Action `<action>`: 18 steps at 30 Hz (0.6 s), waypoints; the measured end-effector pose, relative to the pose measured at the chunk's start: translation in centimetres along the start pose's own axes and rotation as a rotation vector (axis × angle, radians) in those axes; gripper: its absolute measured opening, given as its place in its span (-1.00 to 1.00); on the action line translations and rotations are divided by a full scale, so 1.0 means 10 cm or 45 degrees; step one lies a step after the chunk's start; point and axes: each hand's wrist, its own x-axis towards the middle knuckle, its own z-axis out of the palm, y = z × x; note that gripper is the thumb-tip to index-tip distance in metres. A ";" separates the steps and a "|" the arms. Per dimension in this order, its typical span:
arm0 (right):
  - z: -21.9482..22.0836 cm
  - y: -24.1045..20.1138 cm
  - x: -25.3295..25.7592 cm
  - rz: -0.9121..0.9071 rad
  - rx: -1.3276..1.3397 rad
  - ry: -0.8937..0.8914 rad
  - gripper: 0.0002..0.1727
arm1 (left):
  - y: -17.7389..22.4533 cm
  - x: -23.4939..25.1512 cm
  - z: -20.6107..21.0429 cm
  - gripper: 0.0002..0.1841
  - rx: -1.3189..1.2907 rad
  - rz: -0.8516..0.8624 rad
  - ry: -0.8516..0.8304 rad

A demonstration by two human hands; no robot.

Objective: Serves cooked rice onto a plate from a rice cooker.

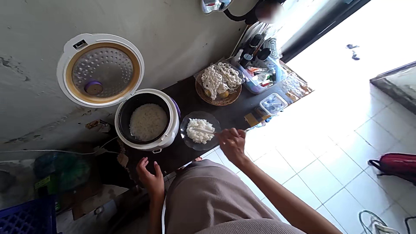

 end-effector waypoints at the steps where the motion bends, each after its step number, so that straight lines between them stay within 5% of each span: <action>1: 0.07 -0.02 -0.03 -0.038 0.019 -0.004 -0.86 | 0.00 0.00 0.01 -0.51 -0.001 0.004 -0.005; 18: 0.24 0.34 0.12 0.141 -0.052 -0.017 -0.84 | -0.04 -0.09 -0.03 -0.52 0.002 -0.018 0.029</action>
